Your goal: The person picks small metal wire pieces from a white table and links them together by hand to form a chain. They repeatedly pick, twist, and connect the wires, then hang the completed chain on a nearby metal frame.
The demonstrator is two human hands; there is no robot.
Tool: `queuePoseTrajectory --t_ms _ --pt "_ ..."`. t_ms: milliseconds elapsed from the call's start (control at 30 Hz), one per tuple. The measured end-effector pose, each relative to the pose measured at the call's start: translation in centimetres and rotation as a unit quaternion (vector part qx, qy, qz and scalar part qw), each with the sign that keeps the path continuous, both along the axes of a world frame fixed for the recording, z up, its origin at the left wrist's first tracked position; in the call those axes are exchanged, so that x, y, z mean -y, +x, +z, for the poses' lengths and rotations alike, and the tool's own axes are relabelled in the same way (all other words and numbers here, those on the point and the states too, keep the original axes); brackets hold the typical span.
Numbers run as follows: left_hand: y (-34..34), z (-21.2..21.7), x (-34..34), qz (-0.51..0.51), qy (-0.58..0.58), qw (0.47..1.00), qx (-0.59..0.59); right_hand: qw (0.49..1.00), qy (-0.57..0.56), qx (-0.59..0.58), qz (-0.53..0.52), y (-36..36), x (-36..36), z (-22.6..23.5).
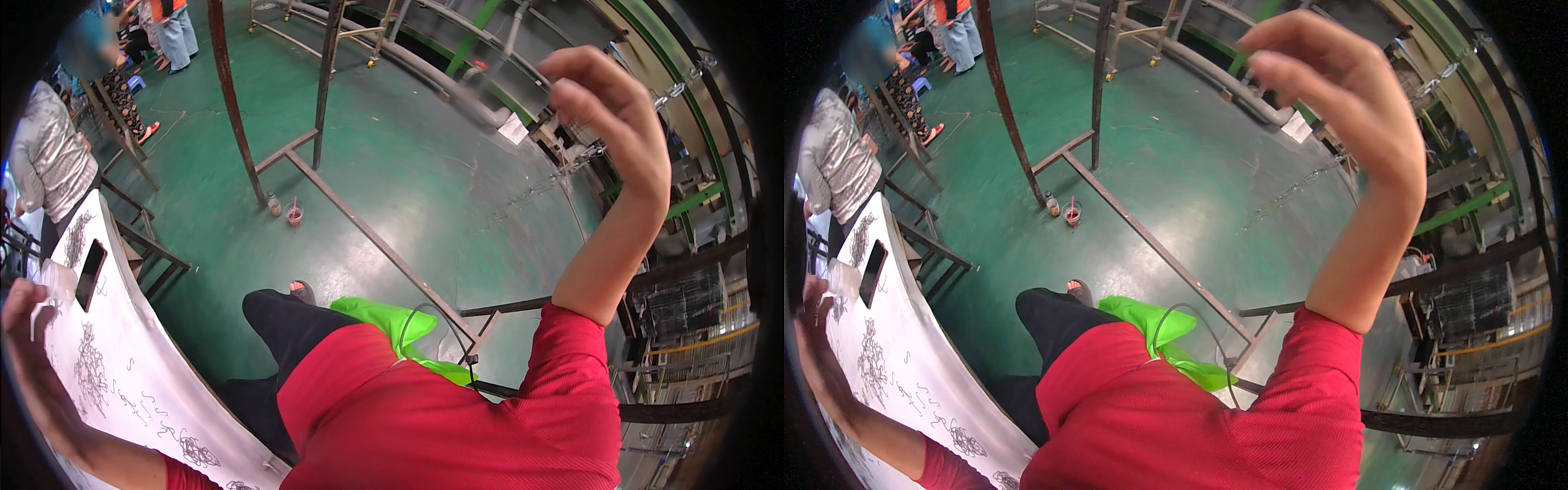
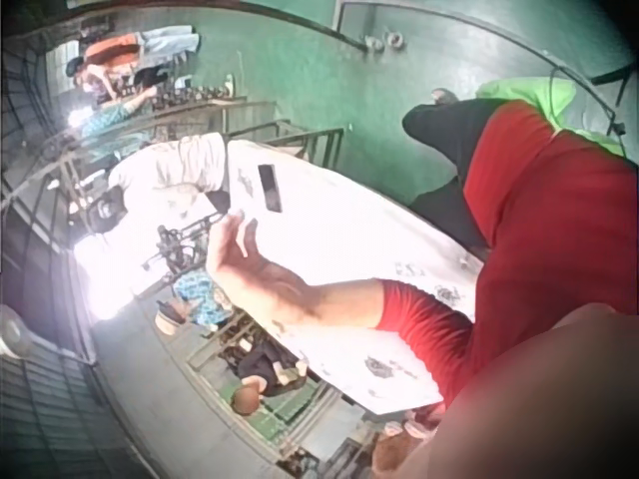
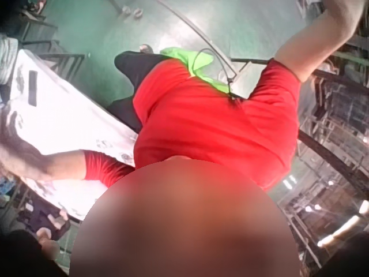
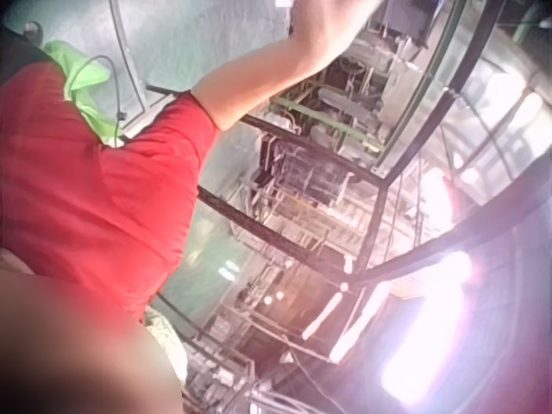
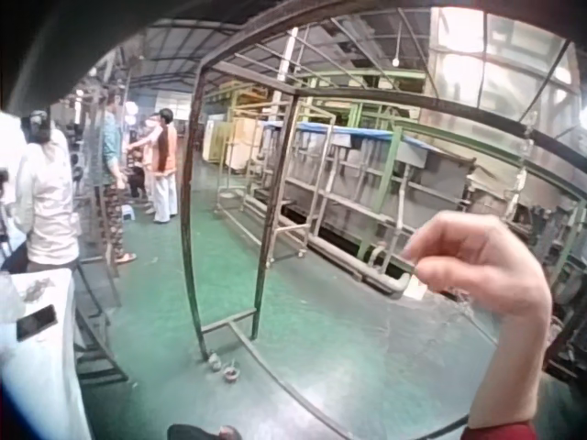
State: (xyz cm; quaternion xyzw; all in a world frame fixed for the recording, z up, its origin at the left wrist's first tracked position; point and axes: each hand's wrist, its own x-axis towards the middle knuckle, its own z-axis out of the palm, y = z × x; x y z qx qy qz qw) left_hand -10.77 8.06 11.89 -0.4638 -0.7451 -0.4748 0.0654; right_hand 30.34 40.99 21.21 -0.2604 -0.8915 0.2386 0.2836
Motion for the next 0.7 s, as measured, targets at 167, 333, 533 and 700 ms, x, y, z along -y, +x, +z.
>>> queuePoseTrajectory --t_ms 167,333,533,700 --pt "3.4 0.0 0.4 -0.077 -0.136 0.988 0.010 0.972 0.064 0.159 0.158 -5.1 -1.1 -3.2" --pt "5.3 -1.5 3.1 0.025 -0.082 0.994 0.063 0.916 -0.066 0.234 0.318 -15.8 -0.6 -12.4" --pt "6.7 -3.9 11.2 0.175 0.093 0.971 0.135 0.764 -0.011 0.366 0.531 -28.8 9.7 -24.6" --pt "7.2 -10.2 16.5 0.375 0.141 0.888 0.226 0.729 -0.143 0.222 0.631 -39.5 20.2 -30.9"
